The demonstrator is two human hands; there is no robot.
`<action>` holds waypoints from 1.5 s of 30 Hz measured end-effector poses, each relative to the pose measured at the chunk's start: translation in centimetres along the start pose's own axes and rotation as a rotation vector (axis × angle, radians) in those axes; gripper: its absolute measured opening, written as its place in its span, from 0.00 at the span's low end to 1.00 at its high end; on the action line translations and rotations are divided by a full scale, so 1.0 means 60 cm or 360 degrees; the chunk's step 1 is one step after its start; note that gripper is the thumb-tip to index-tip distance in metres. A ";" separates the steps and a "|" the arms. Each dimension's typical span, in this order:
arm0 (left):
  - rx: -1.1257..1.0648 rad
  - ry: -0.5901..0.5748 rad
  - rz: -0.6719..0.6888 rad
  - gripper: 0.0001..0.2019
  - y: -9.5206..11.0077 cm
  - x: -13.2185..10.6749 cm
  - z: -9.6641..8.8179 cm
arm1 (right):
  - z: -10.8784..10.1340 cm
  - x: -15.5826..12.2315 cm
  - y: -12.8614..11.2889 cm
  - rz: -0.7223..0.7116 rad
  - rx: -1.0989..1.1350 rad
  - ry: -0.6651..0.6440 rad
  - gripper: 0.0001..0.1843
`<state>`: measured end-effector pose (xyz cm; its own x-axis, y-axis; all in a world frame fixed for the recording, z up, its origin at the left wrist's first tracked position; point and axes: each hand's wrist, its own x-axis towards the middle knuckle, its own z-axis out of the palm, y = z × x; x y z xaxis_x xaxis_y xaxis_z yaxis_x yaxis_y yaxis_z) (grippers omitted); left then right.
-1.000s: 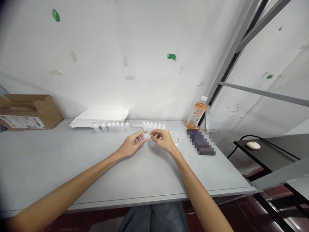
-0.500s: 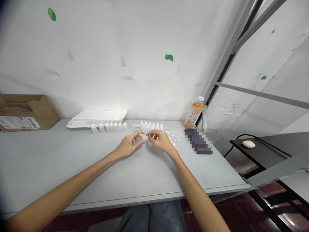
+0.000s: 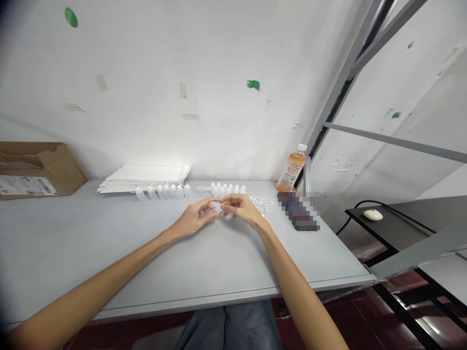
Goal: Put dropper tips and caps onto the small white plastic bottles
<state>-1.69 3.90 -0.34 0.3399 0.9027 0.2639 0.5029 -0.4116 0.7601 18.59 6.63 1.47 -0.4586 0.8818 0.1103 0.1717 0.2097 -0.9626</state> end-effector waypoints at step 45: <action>0.0004 0.0194 0.0055 0.21 0.000 0.003 -0.013 | 0.029 -0.002 -0.007 -0.0144 0.0253 0.0150 0.20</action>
<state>-2.23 4.14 0.19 0.2582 0.8964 0.3604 0.4945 -0.4431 0.7477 17.05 5.72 1.43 -0.3808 0.8996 0.2138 -0.0098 0.2273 -0.9738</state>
